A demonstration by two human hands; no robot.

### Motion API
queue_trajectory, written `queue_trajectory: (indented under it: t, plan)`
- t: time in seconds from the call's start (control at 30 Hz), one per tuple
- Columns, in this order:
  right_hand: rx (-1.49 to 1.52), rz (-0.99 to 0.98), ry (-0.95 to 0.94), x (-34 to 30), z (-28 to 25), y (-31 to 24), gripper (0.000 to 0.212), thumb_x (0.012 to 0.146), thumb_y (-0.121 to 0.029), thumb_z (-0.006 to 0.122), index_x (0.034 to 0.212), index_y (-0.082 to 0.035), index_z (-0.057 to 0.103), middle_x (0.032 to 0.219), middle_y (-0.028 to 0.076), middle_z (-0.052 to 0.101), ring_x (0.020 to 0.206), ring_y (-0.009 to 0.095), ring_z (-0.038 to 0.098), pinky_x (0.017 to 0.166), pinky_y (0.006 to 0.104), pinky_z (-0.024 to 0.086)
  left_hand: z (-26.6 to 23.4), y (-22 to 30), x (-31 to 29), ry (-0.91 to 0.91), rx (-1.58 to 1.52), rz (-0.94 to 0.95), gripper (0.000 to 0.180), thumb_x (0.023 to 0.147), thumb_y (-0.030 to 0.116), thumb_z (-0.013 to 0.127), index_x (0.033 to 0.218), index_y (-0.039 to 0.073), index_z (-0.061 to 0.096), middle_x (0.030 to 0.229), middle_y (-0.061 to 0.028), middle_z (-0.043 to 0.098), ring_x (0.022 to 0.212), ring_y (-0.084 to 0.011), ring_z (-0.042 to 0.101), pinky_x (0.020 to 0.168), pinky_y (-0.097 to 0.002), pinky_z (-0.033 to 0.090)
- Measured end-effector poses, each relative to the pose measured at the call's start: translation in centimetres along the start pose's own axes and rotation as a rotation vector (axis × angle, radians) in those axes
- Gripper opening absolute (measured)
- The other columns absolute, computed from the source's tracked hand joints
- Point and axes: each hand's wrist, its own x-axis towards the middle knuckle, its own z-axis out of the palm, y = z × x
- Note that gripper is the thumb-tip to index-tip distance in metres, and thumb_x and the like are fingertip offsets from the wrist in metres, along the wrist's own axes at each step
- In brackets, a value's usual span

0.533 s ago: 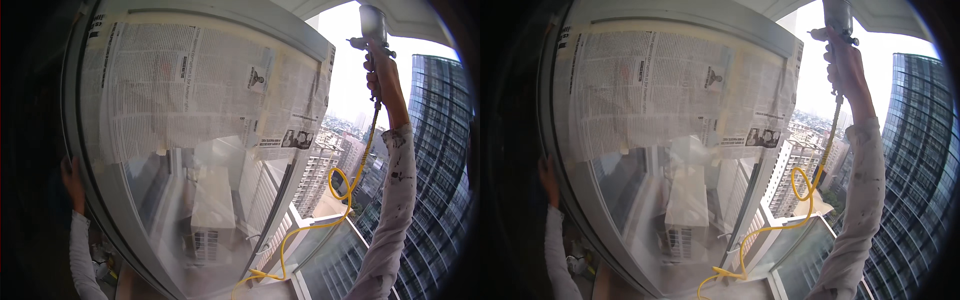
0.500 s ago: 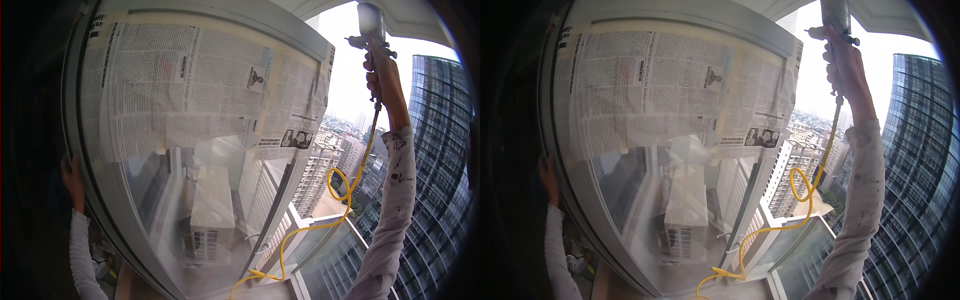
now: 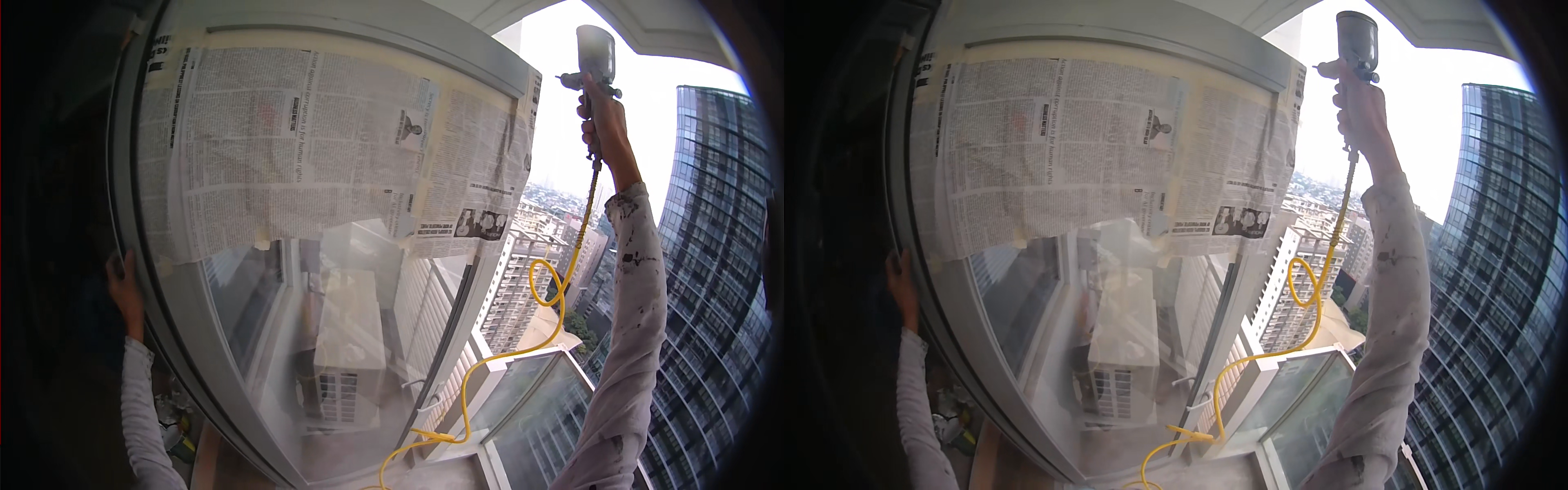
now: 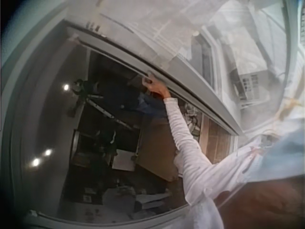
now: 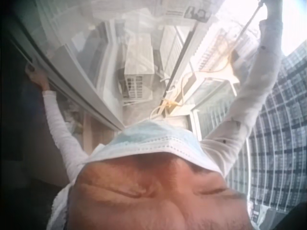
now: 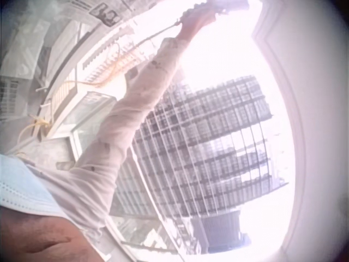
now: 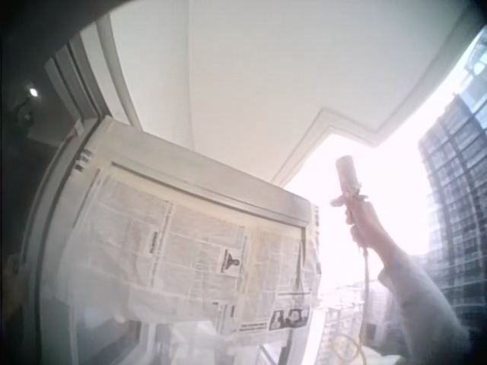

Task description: The person uses a pneumatic spray gun to apply white paint to a window frame on a balcony. They systematically cover the vertical and horizontal sections of the frame, pausing briefly to reload the paint cup. The surrounding glass is masked with newspaper to prevent overspray.

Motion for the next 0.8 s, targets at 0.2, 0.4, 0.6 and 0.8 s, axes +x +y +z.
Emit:
queue_trajectory:
  t: [0.2,0.4,0.6,0.8]
  plan:
    - [0.034,-0.007,-0.006,-1.8,1.4,-2.5,0.042,0.093,-0.05,0.062,0.079,-0.012,0.056,0.061,-0.007,0.043,0.041,0.002,0.033,0.034,0.022,0.027,-0.1,-0.7,0.1,0.043,0.028,0.099,0.049,0.098,0.032,0.063,0.13,-0.004,0.056,0.116,-0.0161,0.067,0.107,-0.0205,0.061,0.097,-0.0313,0.044]
    - [0.07,-0.066,-0.128,-4.9,3.4,-7.0,0.043,0.093,-0.051,0.063,0.083,-0.009,0.057,0.062,-0.005,0.045,0.041,0.002,0.035,0.035,0.0215,0.026,-0.4,2.1,-1.1,0.024,-0.023,0.016,0.052,0.098,0.033,0.063,0.133,-0.004,0.053,0.118,-0.0148,0.066,0.109,-0.0208,0.06,0.098,-0.0324,0.043]
    - [0.031,-0.088,-0.139,-3.6,3.7,-6.9,0.046,0.092,-0.054,0.063,0.083,-0.009,0.056,0.064,-0.005,0.046,0.042,0.003,0.036,0.036,0.0225,0.027,-0.3,2.3,-1.1,-0.024,-0.056,0.025,0.053,0.099,0.033,0.061,0.136,-0.004,0.05,0.126,-0.0171,0.062,0.116,-0.0234,0.058,0.103,-0.0344,0.041]
    - [0.003,-0.03,-0.047,-1.3,2.9,-4.5,0.045,0.092,-0.053,0.064,0.077,-0.011,0.055,0.06,-0.005,0.045,0.041,0.004,0.036,0.035,0.0224,0.03,0.0,1.6,-0.8,0.02,-0.043,0.078,0.052,0.099,0.03,0.062,0.136,-0.005,0.05,0.126,-0.0183,0.063,0.115,-0.0232,0.058,0.103,-0.0335,0.04]
